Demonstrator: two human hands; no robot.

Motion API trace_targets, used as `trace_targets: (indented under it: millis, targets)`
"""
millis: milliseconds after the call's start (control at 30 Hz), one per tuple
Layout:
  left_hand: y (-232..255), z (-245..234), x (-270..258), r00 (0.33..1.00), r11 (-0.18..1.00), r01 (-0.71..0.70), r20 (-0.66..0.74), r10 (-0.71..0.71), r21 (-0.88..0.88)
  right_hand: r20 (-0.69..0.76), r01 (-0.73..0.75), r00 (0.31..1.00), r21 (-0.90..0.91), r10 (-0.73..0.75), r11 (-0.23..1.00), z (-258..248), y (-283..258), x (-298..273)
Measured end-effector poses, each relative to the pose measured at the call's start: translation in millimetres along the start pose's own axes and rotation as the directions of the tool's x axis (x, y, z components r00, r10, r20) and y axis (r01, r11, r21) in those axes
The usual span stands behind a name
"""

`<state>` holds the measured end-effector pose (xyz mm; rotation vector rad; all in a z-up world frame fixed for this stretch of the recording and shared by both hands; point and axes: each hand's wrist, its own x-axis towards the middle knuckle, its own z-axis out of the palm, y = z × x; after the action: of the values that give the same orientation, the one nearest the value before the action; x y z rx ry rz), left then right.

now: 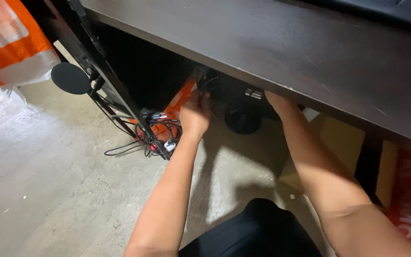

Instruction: The person adjusts a monitor on a desk, reaches under the desk to connect a blue adapter to cables, plugs cables into the back of the monitor, connects the mouse, and wipes the desk surface with a cloth.

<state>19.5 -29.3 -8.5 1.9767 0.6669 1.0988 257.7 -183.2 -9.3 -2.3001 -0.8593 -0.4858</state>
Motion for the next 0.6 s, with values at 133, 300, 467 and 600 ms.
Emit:
trace_targets:
  millis: [133,300,467,600]
  targets:
    - [-11.0,0.2,-7.5,1.000,1.000,0.005,0.022,-0.006,0.016,0.087,0.023,0.996,0.091,-0.031,0.996,0.0,-8.7,-12.6]
    - [-19.8,7.1,-13.3,0.999,0.999,-0.011,0.048,0.009,0.034,0.299,0.079,0.952,-0.040,-0.063,0.996,10.3,-19.9,-24.8]
    - [-21.6,4.4,-18.3,0.997,1.000,0.004,0.071,-0.005,0.025,0.122,-0.080,0.992,0.525,0.019,0.847,-2.1,-41.1,-37.2]
    - [-18.5,0.7,-5.1,0.994,0.999,0.044,0.100,-0.045,0.013,-0.077,0.241,0.963,0.672,-0.257,0.700,-14.5,-56.1,-35.4]
